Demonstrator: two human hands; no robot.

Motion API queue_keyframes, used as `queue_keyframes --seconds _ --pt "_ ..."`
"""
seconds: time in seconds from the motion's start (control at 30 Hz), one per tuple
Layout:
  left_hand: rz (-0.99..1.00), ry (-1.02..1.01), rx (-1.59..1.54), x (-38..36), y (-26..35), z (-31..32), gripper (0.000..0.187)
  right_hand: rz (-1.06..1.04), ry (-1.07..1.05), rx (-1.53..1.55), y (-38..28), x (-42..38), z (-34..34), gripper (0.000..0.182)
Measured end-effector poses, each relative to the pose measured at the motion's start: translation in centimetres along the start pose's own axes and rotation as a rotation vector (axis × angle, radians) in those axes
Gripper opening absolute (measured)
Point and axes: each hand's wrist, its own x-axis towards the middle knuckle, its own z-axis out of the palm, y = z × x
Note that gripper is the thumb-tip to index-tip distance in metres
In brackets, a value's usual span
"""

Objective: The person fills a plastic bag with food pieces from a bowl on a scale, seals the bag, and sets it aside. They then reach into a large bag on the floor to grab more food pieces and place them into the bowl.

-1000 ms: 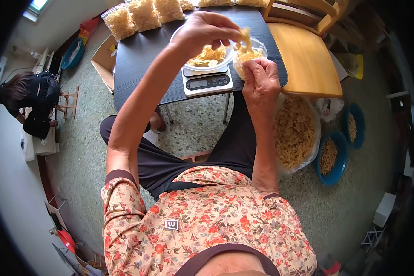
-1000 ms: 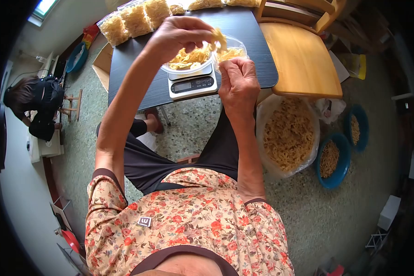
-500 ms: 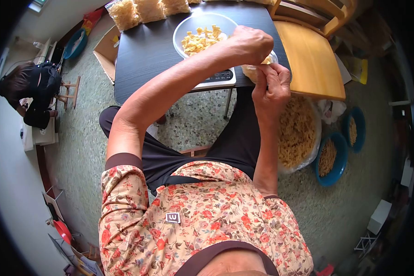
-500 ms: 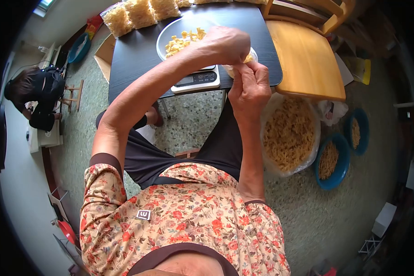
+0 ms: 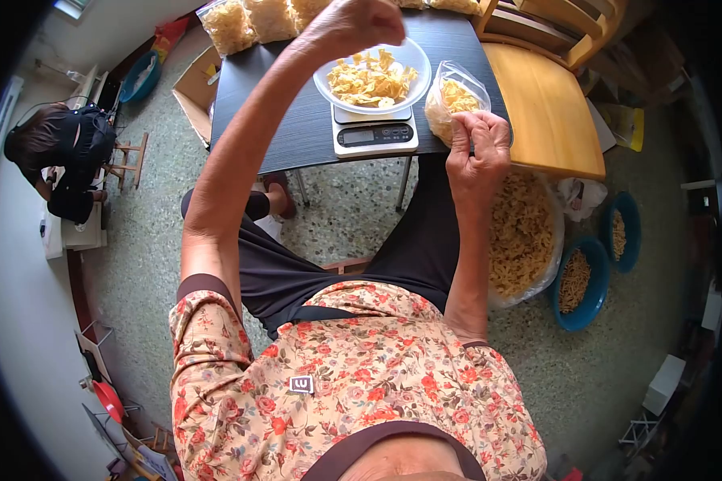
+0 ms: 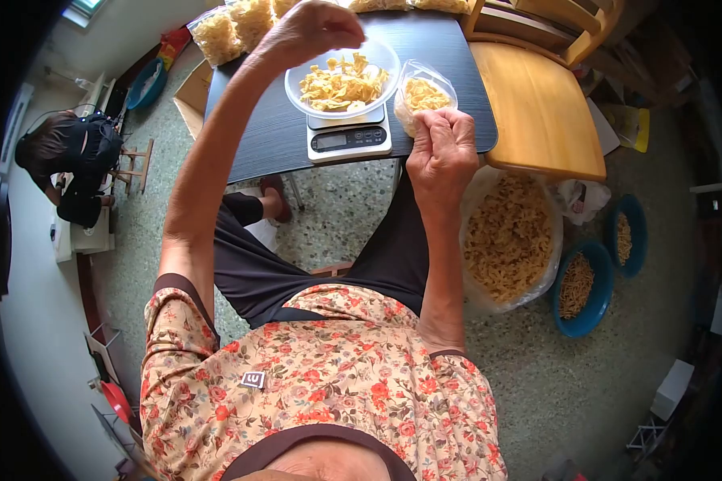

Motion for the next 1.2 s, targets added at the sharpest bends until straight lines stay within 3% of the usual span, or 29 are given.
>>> queue_keyframes --seconds 0.1,0.17,0.3,0.43,0.57,0.77,0.97,1.03,1.2 --pt "-0.106 -0.075 0.28 -1.4 -1.6 -1.3 0.019 0.0 -0.008 -0.011 -0.4 0.1 0.0 0.01" --pt "-0.042 -0.135 0.405 -2.5 -2.0 -1.3 0.019 0.001 -0.012 -0.006 -0.4 0.0 0.1 0.011" --pt "-0.053 -0.142 0.574 -4.0 -2.4 0.0 0.039 0.004 -0.02 -0.001 -0.6 0.0 0.3 0.012" --pt "-0.169 -0.258 0.687 -3.4 -2.6 1.5 0.037 -0.001 -0.03 -0.008 -0.5 0.0 0.6 0.012" --pt "-0.073 -0.189 0.653 -2.9 -4.3 2.6 0.019 0.009 -0.033 0.002 -0.3 -0.1 0.6 0.011" --pt "0.051 -0.008 0.48 -2.8 -5.9 1.7 0.008 0.013 -0.034 0.008 0.0 -0.1 0.5 0.011" --pt "-0.058 0.063 0.278 -2.9 -5.1 -0.2 0.016 0.01 -0.033 -0.007 0.0 -0.1 0.5 0.011" --pt "-0.247 0.07 0.024 -2.9 -5.5 -0.3 0.013 0.01 -0.033 -0.009 -0.2 -0.1 0.5 0.012" --pt "-0.229 0.155 0.084 -2.9 -4.6 0.0 0.014 0.016 -0.044 0.007 -0.4 0.0 0.5 0.012"
